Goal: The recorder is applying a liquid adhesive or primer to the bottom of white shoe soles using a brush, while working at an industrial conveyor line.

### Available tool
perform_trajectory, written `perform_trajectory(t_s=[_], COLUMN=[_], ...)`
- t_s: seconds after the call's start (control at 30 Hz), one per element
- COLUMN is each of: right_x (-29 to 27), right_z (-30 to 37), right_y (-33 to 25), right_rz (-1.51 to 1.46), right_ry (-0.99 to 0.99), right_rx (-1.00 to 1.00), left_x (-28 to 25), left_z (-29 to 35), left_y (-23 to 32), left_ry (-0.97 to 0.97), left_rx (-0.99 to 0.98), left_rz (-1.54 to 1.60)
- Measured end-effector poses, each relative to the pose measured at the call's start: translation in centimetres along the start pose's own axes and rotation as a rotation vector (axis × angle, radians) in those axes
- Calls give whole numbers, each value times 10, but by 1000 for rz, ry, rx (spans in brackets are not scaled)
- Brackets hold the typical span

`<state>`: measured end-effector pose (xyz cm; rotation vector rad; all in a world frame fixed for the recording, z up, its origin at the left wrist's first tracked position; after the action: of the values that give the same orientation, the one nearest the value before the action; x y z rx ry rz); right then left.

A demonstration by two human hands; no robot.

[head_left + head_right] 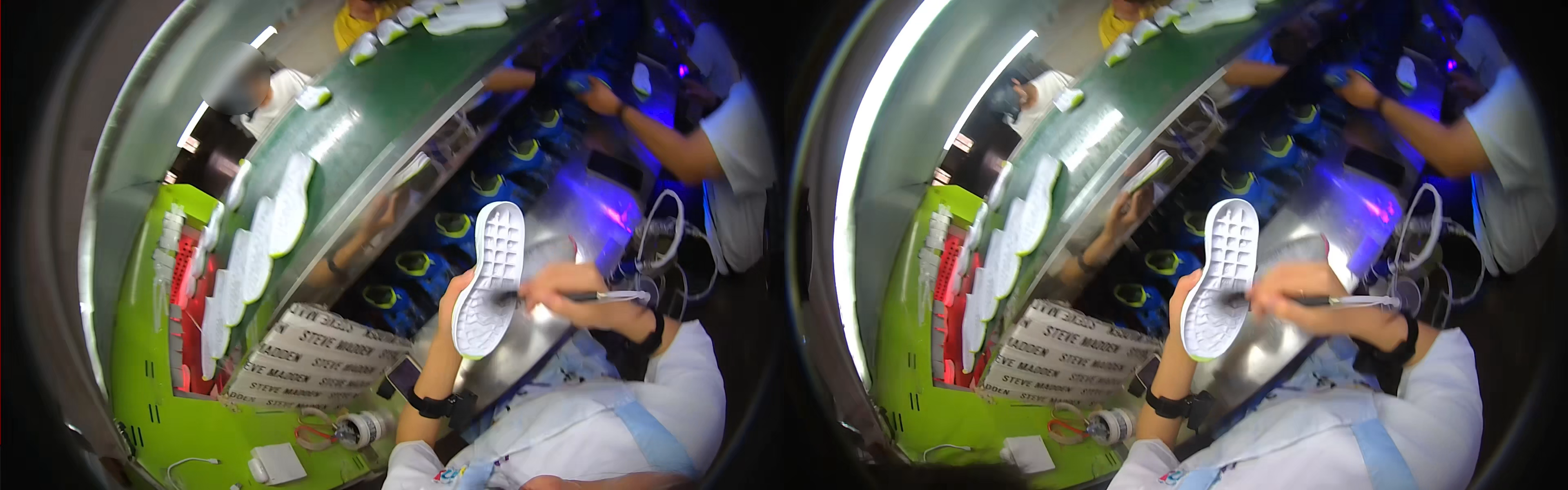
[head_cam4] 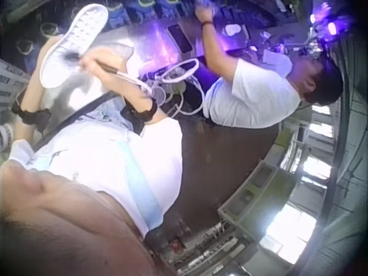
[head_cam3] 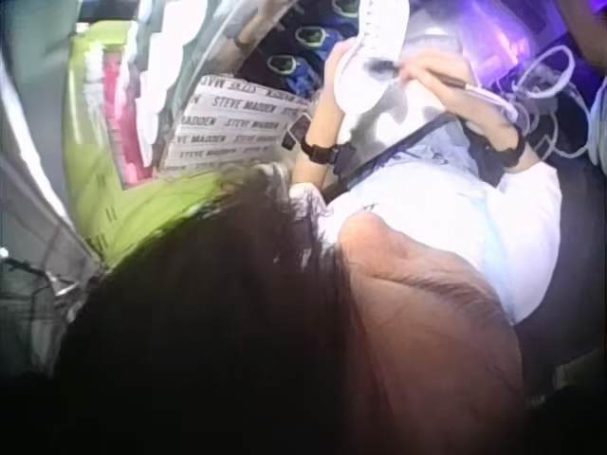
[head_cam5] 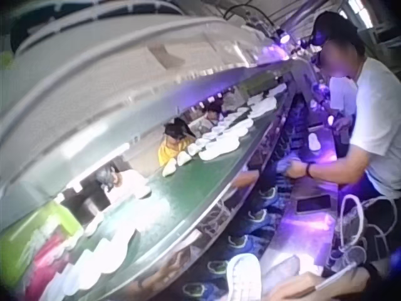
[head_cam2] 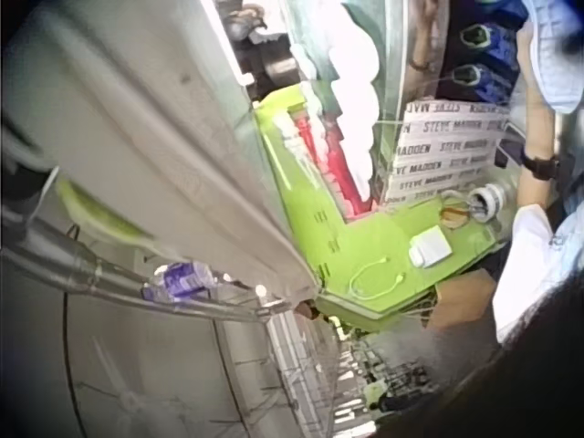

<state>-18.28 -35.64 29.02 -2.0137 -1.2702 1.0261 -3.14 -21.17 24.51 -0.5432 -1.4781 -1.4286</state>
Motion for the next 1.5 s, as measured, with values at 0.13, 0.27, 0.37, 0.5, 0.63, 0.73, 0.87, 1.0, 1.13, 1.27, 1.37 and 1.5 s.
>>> perform_trajectory(t_s=[0.13, 0.27, 0.37, 0.5, 0.63, 0.73, 0.87, 1.0, 1.13, 1.27, 1.37, 1.5], right_x=[-14, -13, -5, 1, 2, -15, -20, -23, -16, -19, -19, 0], right_z=[10, 23, 26, 37, 42, 43, 66, 56, 48, 57, 74, 62], right_y=[-5, 12, 33, 66, 91, 70, 93, 115, 100, 103, 101, 65], right_rz=[-368, -441, -557, -683, -540, -438, -363, -382, -473, -514, -641, -732], right_ry=[326, 472, 574, 797, 840, 1002, 1103, 1029, 881, 863, 904, 580], right_rx=[8, 92, 247, 476, 626, 601, 659, 657, 610, 569, 496, 376], left_x=[50, 87, 133, 184, 177, 206, 239, 227, 171, 169, 134, -36], left_z=[-31, -69, -119, -242, -354, -412, -467, -391, -336, -213, -91, 13], left_y=[77, 103, 101, 122, 159, 141, 113, 147, 244, 191, 129, 32], left_ry=[-555, -374, -256, -20, 290, 122, -59, 877, 731, 474, 174, -50], left_rx=[104, 236, 315, 482, 680, 748, 575, 554, 532, 848, 620, 192], left_rz=[185, 361, -24, -978, -2299, -2465, -2513, -2077, -2125, -1415, -1011, -271])
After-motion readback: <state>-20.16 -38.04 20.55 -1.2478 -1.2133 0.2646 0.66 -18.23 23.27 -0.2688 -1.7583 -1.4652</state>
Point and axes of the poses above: each hand's wrist, its own z-axis away from the middle knuckle, its own x-axis out of the palm, y = z × x, the point moved 1 cm from there along -z, towards the middle knuckle
